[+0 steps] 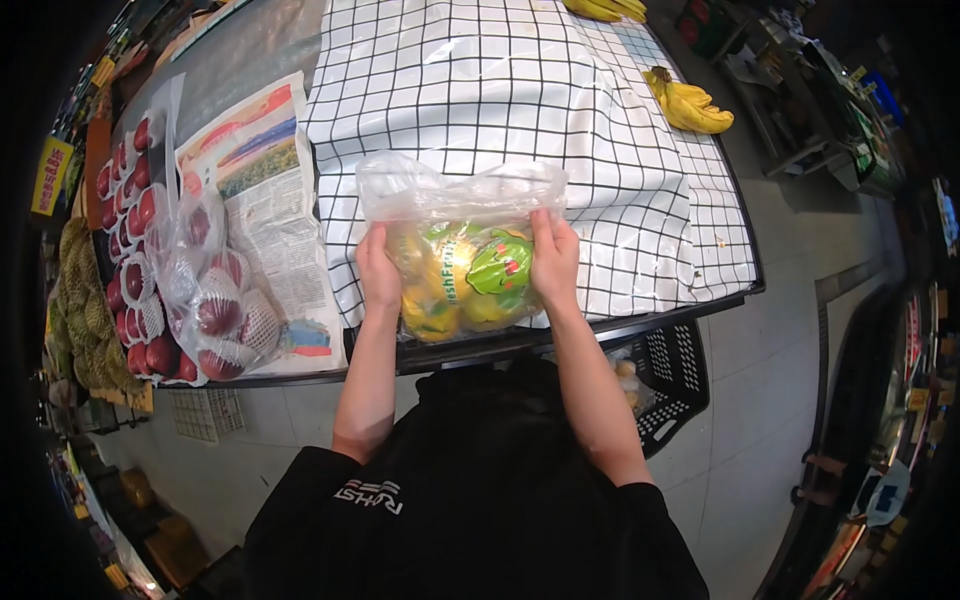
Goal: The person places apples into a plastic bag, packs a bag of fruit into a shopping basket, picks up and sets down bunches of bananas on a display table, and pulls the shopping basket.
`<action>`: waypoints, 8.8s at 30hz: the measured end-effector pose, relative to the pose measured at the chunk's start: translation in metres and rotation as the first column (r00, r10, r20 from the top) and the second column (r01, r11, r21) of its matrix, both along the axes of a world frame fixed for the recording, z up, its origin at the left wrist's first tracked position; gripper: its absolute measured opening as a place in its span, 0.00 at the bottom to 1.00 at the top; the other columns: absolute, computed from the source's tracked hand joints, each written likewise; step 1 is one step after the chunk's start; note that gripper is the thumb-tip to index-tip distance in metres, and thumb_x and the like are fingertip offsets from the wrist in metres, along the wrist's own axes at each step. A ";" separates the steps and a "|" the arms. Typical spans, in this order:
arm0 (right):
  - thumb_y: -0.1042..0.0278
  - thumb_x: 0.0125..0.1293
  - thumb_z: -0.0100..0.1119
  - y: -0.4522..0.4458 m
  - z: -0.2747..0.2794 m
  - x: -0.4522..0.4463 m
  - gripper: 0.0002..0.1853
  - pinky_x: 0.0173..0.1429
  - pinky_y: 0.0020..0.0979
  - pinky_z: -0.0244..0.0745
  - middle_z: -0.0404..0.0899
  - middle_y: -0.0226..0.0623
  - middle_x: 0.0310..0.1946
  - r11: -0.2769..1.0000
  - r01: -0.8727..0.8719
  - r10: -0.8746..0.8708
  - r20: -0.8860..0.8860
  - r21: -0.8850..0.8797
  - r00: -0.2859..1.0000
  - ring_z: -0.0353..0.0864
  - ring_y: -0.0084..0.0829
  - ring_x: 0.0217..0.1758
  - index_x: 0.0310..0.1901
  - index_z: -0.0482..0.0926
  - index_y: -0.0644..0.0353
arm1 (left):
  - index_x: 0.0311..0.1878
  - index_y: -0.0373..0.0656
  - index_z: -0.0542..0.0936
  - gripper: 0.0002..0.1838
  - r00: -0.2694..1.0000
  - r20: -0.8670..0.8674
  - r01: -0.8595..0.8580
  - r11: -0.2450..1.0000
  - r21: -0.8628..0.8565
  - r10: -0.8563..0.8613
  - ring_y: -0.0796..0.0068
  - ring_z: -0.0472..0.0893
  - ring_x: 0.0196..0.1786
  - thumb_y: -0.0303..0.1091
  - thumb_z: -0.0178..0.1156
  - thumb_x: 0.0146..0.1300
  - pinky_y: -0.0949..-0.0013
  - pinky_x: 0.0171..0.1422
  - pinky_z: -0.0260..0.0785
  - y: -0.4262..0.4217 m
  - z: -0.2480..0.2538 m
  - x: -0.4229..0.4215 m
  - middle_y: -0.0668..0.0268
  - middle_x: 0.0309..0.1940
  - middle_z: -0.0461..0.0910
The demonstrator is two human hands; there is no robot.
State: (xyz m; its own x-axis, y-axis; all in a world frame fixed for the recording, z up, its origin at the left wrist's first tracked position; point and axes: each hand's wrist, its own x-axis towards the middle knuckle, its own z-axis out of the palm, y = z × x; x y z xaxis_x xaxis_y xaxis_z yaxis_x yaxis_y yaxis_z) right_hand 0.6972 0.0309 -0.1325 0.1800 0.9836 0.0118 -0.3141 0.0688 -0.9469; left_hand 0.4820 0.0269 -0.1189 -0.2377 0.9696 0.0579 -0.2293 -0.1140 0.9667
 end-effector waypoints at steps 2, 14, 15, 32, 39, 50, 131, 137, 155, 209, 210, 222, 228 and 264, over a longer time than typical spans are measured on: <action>0.64 0.76 0.46 0.000 0.000 0.000 0.16 0.48 0.23 0.72 0.82 0.34 0.41 1.000 0.016 -0.016 0.016 -0.013 1.000 0.77 0.20 0.42 0.47 0.79 0.70 | 0.48 0.30 0.79 0.21 1.000 0.022 -0.005 1.000 -0.025 0.006 0.80 0.78 0.42 0.39 0.43 0.76 0.76 0.47 0.69 -0.001 0.005 0.001 0.63 0.41 0.82; 0.64 0.76 0.46 0.001 -0.002 0.001 0.17 0.47 0.23 0.72 0.82 0.33 0.40 0.999 -0.011 0.011 -0.001 -0.030 1.000 0.77 0.19 0.42 0.47 0.78 0.70 | 0.48 0.31 0.79 0.20 1.000 0.000 -0.014 0.999 -0.045 0.014 0.78 0.78 0.43 0.39 0.44 0.76 0.75 0.48 0.69 0.001 -0.008 -0.004 0.63 0.42 0.81; 0.64 0.76 0.46 0.001 -0.002 0.001 0.17 0.47 0.23 0.72 0.82 0.33 0.40 0.999 -0.013 0.013 -0.001 -0.031 1.000 0.77 0.19 0.42 0.47 0.78 0.70 | 0.48 0.31 0.79 0.20 1.000 0.000 -0.016 0.999 -0.046 0.016 0.78 0.78 0.43 0.39 0.44 0.76 0.75 0.48 0.69 0.001 -0.007 -0.003 0.63 0.42 0.81; 0.64 0.76 0.45 0.002 -0.006 0.004 0.17 0.48 0.23 0.72 0.82 0.33 0.41 1.000 -0.020 0.021 0.053 -0.015 0.998 0.77 0.19 0.42 0.47 0.78 0.70 | 0.42 0.32 0.79 0.19 0.996 -0.063 -0.060 0.997 -0.043 0.058 0.83 0.75 0.38 0.39 0.46 0.76 0.77 0.43 0.67 0.001 -0.008 0.000 0.67 0.37 0.81; 0.63 0.76 0.45 0.001 0.003 -0.001 0.17 0.50 0.24 0.72 0.82 0.35 0.42 1.000 0.008 -0.008 0.000 -0.001 1.000 0.78 0.21 0.44 0.49 0.78 0.70 | 0.46 0.33 0.79 0.21 0.990 0.143 -0.004 1.000 -0.026 0.008 0.79 0.77 0.40 0.44 0.47 0.75 0.75 0.47 0.69 0.000 0.001 -0.004 0.65 0.39 0.81; 0.64 0.76 0.44 0.000 0.012 0.000 0.17 0.52 0.25 0.73 0.82 0.35 0.43 1.000 -0.017 0.016 -0.062 -0.023 0.998 0.78 0.22 0.45 0.48 0.78 0.70 | 0.51 0.32 0.79 0.15 0.916 -0.260 0.296 0.952 -0.072 -0.305 0.78 0.80 0.44 0.33 0.62 0.66 0.74 0.49 0.72 0.000 0.045 0.004 0.62 0.42 0.84; 0.64 0.72 0.55 -0.562 -0.030 0.357 0.09 0.47 0.28 0.71 0.77 0.29 0.35 0.443 0.881 -0.857 0.208 -0.165 0.470 0.75 0.22 0.39 0.39 0.78 0.61 | 0.51 0.33 0.78 0.16 0.324 -0.194 0.930 0.349 -0.112 -0.926 0.57 0.74 0.59 0.20 0.51 0.59 0.63 0.67 0.62 -0.407 -0.041 0.410 0.55 0.51 0.78; 0.63 0.72 0.55 -0.570 -0.060 0.380 0.10 0.48 0.30 0.71 0.77 0.29 0.34 0.447 0.838 -0.805 0.268 -0.314 0.530 0.75 0.22 0.40 0.40 0.79 0.61 | 0.51 0.35 0.79 0.13 0.255 -0.315 0.911 0.336 -0.240 -0.914 0.57 0.65 0.70 0.27 0.53 0.66 0.60 0.73 0.55 -0.419 -0.088 0.430 0.53 0.64 0.71; 0.61 0.74 0.50 -0.451 -0.123 0.452 0.17 0.57 0.31 0.69 0.83 0.37 0.41 0.594 0.519 -0.276 0.450 -0.615 0.849 0.77 0.27 0.47 0.46 0.81 0.68 | 0.50 0.37 0.78 0.18 0.368 -0.184 0.648 0.394 -0.652 -0.911 0.38 0.68 0.64 0.20 0.46 0.58 0.59 0.67 0.63 -0.359 -0.168 0.457 0.38 0.68 0.61; 0.58 0.72 0.51 -0.255 -0.718 0.493 0.15 0.48 0.25 0.69 0.81 0.28 0.36 0.598 -0.228 0.001 -0.284 -0.768 0.959 0.75 0.20 0.41 0.39 0.83 0.59 | 0.41 0.35 0.79 0.12 0.778 -0.417 -0.151 0.504 -0.850 -0.470 0.81 0.67 0.30 0.34 0.52 0.67 0.72 0.34 0.58 -0.272 -0.698 0.500 0.71 0.27 0.73; 0.57 0.72 0.52 -0.254 -0.723 0.488 0.15 0.50 0.25 0.69 0.82 0.28 0.38 0.600 -0.223 0.019 -0.265 -0.768 0.964 0.75 0.20 0.42 0.41 0.84 0.59 | 0.40 0.35 0.79 0.11 0.786 -0.415 -0.142 0.520 -0.842 -0.458 0.81 0.67 0.29 0.33 0.52 0.66 0.73 0.33 0.58 -0.276 -0.710 0.493 0.71 0.26 0.73; 0.60 0.68 0.53 -0.265 -0.719 0.467 0.20 0.60 0.35 0.70 0.81 0.49 0.50 0.749 -0.124 0.273 0.132 -0.651 0.953 0.80 0.44 0.54 0.59 0.76 0.53 | 0.70 0.37 0.63 0.26 0.744 -0.402 -0.087 0.519 -0.851 -0.534 0.84 0.68 0.27 0.27 0.49 0.69 0.77 0.30 0.61 -0.277 -0.683 0.491 0.73 0.28 0.71; 0.58 0.68 0.54 -0.298 -0.654 0.482 0.25 0.64 0.34 0.68 0.77 0.52 0.57 0.687 -0.023 0.298 0.253 -0.726 0.920 0.77 0.42 0.60 0.63 0.72 0.60 | 0.67 0.31 0.66 0.25 0.610 -0.450 -0.117 0.488 -0.865 -0.652 0.60 0.75 0.61 0.31 0.49 0.69 0.67 0.67 0.62 -0.295 -0.604 0.512 0.46 0.59 0.75; 0.50 0.70 0.54 -0.438 -0.195 0.256 0.25 0.49 0.35 0.76 0.81 0.40 0.40 0.749 -0.364 0.516 0.144 -0.553 0.844 0.82 0.33 0.44 0.58 0.72 0.63 | 0.58 0.34 0.76 0.17 0.884 -0.390 0.121 0.931 -0.344 -0.258 0.78 0.81 0.41 0.34 0.56 0.70 0.74 0.41 0.72 -0.441 -0.189 0.305 0.63 0.42 0.81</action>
